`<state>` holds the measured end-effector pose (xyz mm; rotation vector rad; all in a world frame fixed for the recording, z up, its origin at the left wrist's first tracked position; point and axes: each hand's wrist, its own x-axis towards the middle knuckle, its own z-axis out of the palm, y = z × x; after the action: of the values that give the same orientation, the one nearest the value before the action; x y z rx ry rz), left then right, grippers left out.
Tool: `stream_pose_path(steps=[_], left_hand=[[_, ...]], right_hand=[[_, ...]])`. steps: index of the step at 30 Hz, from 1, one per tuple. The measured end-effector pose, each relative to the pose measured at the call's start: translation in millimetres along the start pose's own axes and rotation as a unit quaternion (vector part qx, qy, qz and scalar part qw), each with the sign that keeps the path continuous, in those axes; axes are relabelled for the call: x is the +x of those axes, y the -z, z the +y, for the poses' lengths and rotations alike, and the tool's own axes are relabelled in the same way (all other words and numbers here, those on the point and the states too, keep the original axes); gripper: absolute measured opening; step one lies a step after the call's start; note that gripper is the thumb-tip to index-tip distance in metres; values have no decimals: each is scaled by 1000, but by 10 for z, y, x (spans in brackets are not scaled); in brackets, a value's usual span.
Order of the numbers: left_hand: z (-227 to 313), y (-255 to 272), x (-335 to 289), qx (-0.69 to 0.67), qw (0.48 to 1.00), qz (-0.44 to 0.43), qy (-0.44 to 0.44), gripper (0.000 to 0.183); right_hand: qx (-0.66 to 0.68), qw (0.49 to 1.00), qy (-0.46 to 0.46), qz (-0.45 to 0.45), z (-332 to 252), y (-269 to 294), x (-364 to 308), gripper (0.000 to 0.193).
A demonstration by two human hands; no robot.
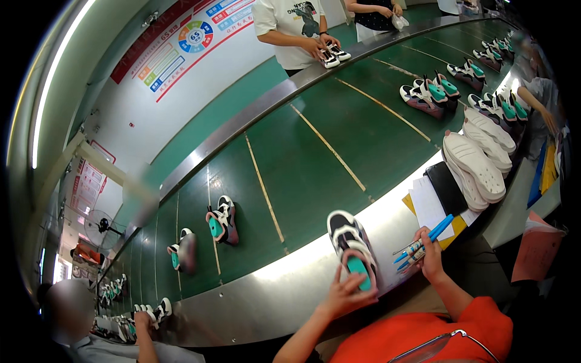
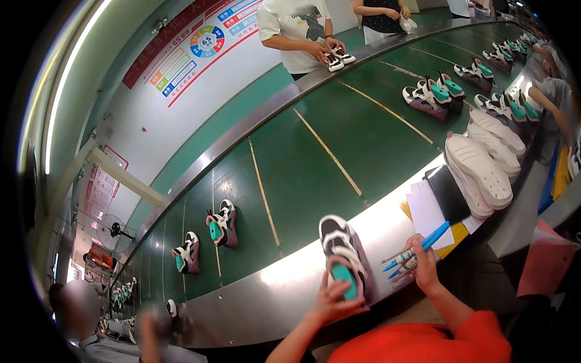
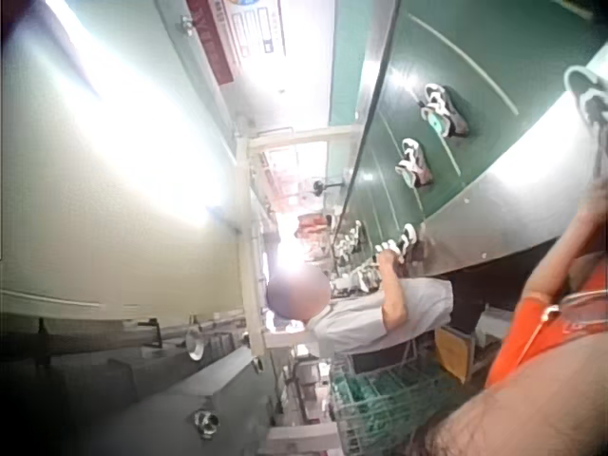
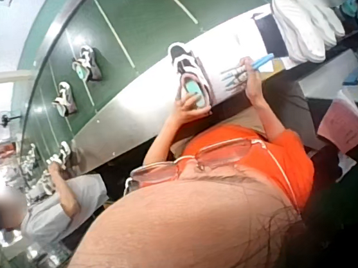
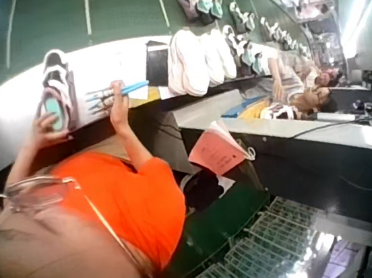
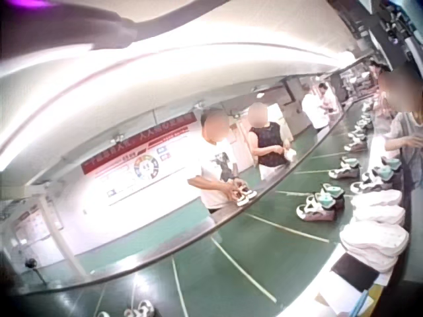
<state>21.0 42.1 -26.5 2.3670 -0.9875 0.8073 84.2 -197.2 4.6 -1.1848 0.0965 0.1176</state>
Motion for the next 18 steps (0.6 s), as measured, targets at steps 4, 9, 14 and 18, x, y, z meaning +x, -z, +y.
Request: stream_pose_path(steps=[4,9,14,18], left_hand=[[-643,48,542,-68,991,24,116,68],[-1424,-8,1036,40,986,-31,157,77],[-1482,20,1174,60,965,-100,236,73],[-1007,278,1296,-26,968,-25,250,56]], right_hand=[[15,999,-7,-29,141,-72,130,24],[29,998,19,-48,233,-91,169,24],[26,996,28,-75,300,-79,206,25],[14,995,27,-99,306,-79,234,26]])
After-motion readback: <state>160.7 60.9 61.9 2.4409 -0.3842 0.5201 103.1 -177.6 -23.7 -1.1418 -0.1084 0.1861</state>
